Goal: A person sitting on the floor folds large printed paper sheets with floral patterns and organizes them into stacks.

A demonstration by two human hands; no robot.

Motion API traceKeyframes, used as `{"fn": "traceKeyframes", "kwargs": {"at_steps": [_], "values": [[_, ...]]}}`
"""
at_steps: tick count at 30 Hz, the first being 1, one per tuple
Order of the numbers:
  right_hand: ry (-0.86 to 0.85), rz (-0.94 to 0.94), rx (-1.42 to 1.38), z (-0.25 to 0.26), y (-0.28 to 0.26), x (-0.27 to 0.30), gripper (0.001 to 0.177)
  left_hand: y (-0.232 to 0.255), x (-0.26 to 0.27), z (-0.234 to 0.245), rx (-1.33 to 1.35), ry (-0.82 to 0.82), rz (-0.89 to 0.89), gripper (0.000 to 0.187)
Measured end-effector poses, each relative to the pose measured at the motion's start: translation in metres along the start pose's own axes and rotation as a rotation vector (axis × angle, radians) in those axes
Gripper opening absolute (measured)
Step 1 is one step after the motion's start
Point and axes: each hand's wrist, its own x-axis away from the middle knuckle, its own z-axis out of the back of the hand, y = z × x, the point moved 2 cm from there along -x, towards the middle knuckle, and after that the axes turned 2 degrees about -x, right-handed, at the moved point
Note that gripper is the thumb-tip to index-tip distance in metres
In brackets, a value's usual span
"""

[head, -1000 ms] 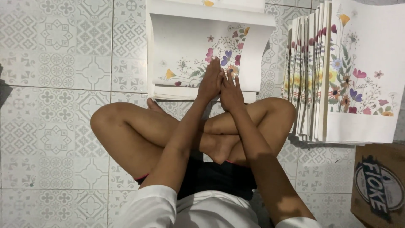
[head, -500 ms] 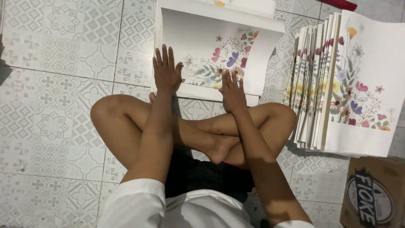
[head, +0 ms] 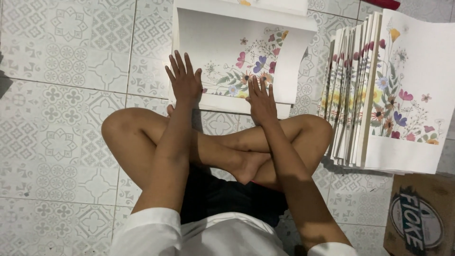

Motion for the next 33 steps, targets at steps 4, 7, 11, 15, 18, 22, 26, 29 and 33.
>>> {"fn": "traceKeyframes", "kwargs": {"at_steps": [4, 7, 11, 15, 18, 22, 26, 29, 33], "values": [[0.029, 0.023, 0.007, 0.000, -0.002, -0.006, 0.059, 0.009, -0.015, -0.011, -0.054, -0.020, -0.041, 0.065], [0.061, 0.058, -0.001, 0.000, -0.004, -0.011, 0.060, 0.011, -0.021, -0.025, -0.081, -0.216, -0.315, 0.076], [0.087, 0.048, -0.045, -0.004, -0.018, -0.024, 0.071, -0.004, -0.018, -0.036, -0.091, -0.329, -0.343, 0.072], [0.116, 0.094, -0.175, -0.010, -0.063, -0.053, 0.074, -0.009, -0.022, -0.046, -0.102, -0.386, -0.318, 0.068], [0.213, 0.165, -0.140, -0.007, -0.103, -0.076, 0.064, -0.011, -0.024, -0.049, -0.157, -0.411, -0.319, 0.064], [0.298, 0.186, -0.112, -0.004, -0.124, -0.095, 0.060, -0.010, -0.024, -0.046, -0.211, -0.441, -0.317, 0.066], [0.284, 0.161, -0.108, -0.019, -0.119, -0.100, 0.059, -0.009, -0.018, -0.036, -0.187, -0.466, -0.305, 0.063], [0.287, 0.157, -0.118, -0.024, -0.112, -0.105, 0.059, -0.004, -0.017, -0.028, -0.169, -0.468, -0.297, 0.061], [0.295, 0.159, -0.107, -0.033, -0.110, -0.107, 0.059, -0.005, -0.013, -0.028, -0.168, -0.445, -0.291, 0.061]]}}
